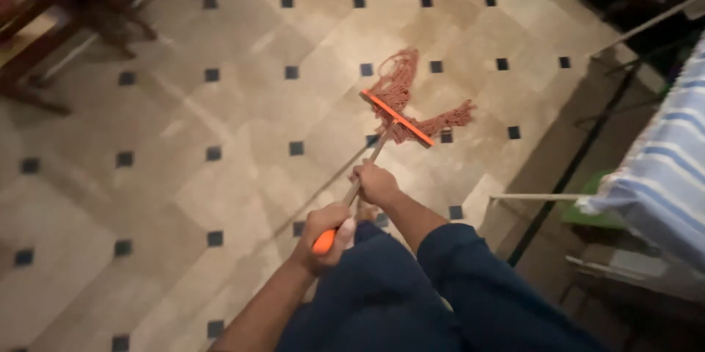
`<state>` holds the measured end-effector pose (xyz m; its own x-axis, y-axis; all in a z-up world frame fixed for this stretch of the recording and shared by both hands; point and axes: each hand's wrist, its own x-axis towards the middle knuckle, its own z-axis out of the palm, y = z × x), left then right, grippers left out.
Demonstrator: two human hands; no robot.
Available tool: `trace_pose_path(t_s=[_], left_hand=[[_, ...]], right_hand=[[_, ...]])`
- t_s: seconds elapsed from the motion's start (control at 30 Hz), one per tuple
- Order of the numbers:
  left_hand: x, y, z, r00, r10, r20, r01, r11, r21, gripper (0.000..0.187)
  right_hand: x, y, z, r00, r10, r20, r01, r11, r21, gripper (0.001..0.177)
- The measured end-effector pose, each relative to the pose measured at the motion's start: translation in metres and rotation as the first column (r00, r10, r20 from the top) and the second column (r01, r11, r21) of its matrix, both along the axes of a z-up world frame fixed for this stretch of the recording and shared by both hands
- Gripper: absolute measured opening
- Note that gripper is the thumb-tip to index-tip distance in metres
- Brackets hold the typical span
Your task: Mopping a brown liquid spill on a tiled floor and then turning off the lights.
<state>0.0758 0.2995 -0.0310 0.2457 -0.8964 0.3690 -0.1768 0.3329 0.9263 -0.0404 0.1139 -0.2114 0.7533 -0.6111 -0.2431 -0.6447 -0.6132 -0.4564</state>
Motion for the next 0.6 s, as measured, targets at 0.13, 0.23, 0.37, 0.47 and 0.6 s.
trace_pose_path(t_s=[0.13, 0.23, 0.37, 0.47, 0.6], left_hand=[[0.015, 0.153, -0.006, 0.974, 0.211, 0.082, -0.212, 0.977, 0.011, 0.009], [0.007, 0.27, -0.004, 0.879, 0.439, -0.186, -0.296, 0.809, 0.508, 0.019], [-0.003, 0.375, 0.019, 0.809, 0.572, -0.131, -0.523, 0.805, 0.281, 0.019], [-0.012, 0.418, 0.036, 0.657, 0.741, -0.139, -0.674, 0.66, 0.331, 0.02], [-0.019, 0.429, 0.017, 0.664, 0.737, -0.124, -0.684, 0.666, 0.298, 0.032]], right_hand=[[0.03, 0.132, -0.028, 0.967, 0.219, 0.128, -0.225, 0.973, 0.043, 0.021], [0.062, 0.236, -0.012, 0.948, 0.316, 0.043, -0.318, 0.946, 0.06, 0.017], [0.082, 0.333, -0.013, 0.82, 0.572, 0.024, -0.572, 0.82, -0.009, 0.011], [0.089, 0.367, -0.008, 0.824, 0.541, 0.168, -0.544, 0.838, -0.028, 0.012], [0.091, 0.372, 0.028, 0.848, 0.527, 0.048, -0.529, 0.848, 0.037, 0.012]])
